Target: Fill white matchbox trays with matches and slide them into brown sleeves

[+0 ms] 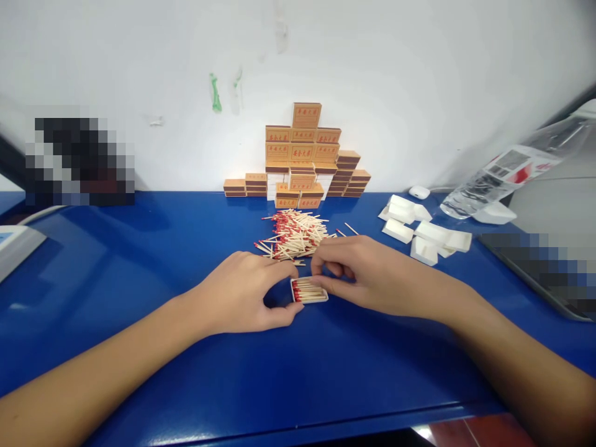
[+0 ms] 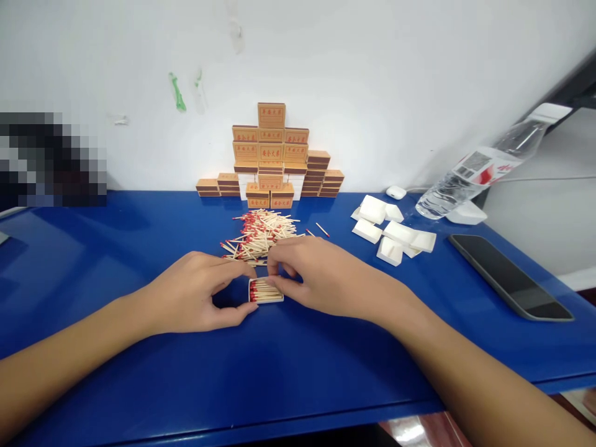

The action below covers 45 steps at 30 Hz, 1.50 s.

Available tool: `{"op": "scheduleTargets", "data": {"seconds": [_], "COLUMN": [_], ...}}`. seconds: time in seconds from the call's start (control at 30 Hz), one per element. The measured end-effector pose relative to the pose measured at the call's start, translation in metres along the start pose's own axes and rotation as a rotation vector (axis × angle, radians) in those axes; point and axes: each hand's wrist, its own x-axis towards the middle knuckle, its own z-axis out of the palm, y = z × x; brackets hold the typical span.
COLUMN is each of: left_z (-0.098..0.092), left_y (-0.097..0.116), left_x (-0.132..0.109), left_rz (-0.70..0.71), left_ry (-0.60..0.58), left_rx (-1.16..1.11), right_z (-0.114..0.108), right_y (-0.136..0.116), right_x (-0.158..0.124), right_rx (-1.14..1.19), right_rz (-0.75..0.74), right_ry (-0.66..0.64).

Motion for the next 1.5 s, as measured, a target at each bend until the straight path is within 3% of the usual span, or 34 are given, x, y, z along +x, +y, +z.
{"op": "scheduleTargets", "data": {"seconds": [0.17,0.5,0.8,1.07,1.5], "left_z": [-0.002,0.001,-0.002,-0.002,0.0], "left_y": [0.006,0.021,0.012,0.007,0.0], "left_x": [-0.001,-0.005,-0.002,0.0,0.0], "left_rz": [0.037,0.091,0.064,0.037,0.012], "left_ry": [-0.02,-0.075,-0.06,-0.043,0.026], "left_rx": [-0.017,-0.03,-0.015,0.041,0.085], "right_z": [0.002,0.037,0.012,0.004,-0.001], "right_y": [0.008,0.012,0.015,0.015,0.016], "right_x": [0.003,0.021,0.009,0.004,-0.005], "right_rx": [-0.068,-0.003,-0.108,-0.003,-0.074], "right_rz": [0.055,0.047,0.147,0.137,0.227], "right_ry": [0.132,0.168,-0.065,-0.089,-0.184]}}
